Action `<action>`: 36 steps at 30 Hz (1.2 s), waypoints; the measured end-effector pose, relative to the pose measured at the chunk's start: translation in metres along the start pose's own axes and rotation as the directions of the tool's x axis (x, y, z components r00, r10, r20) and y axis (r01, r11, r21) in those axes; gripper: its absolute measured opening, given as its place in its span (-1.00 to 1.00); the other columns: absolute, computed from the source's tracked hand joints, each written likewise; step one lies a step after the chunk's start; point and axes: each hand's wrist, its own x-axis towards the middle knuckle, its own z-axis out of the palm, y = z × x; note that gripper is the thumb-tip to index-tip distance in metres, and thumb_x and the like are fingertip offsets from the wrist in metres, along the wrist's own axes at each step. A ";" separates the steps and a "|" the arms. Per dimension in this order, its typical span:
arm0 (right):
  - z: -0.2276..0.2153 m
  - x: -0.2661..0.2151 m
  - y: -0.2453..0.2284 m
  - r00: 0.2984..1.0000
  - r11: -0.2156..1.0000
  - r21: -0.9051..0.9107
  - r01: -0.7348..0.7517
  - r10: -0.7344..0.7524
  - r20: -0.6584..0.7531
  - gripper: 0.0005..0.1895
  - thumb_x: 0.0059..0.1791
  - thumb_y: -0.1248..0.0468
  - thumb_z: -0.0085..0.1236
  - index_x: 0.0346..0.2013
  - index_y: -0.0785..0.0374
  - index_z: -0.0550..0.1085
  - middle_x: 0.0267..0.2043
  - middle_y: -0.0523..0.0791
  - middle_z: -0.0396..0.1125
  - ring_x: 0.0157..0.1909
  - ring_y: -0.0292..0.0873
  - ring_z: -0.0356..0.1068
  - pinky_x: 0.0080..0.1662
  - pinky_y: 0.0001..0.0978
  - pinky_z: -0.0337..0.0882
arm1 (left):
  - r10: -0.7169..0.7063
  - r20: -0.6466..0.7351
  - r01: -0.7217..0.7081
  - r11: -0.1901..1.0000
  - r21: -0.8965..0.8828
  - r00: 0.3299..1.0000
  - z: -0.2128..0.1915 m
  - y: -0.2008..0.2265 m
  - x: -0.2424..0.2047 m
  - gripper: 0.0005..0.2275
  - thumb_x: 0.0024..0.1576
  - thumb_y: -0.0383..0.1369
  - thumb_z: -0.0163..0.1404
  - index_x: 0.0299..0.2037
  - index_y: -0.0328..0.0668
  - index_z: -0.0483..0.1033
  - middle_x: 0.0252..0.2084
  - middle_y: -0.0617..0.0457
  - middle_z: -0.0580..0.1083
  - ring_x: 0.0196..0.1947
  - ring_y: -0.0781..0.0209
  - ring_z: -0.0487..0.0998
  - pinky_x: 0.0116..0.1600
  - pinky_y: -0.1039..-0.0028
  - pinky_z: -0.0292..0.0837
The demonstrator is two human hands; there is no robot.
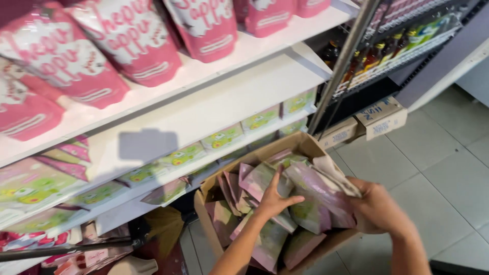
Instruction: The person wipes the surface of small pink and green packages with a cloth while holding them over a cardboard box. They then place the packages onto a white shelf, arranging them in rows alongside other similar items.
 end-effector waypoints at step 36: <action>0.311 0.072 -0.213 0.975 0.143 0.974 -0.178 0.159 0.155 -0.74 0.04 0.22 0.15 -0.01 0.25 0.51 -0.24 -0.12 0.48 -0.33 -0.20 0.44 -0.30 -0.29 0.47 | -0.467 -0.539 -0.086 0.694 -0.714 0.701 -0.376 -0.124 0.033 -0.55 0.02 -0.30 0.26 0.06 -0.34 0.45 -0.07 -0.02 0.50 -0.10 0.05 0.51 -0.11 0.03 0.53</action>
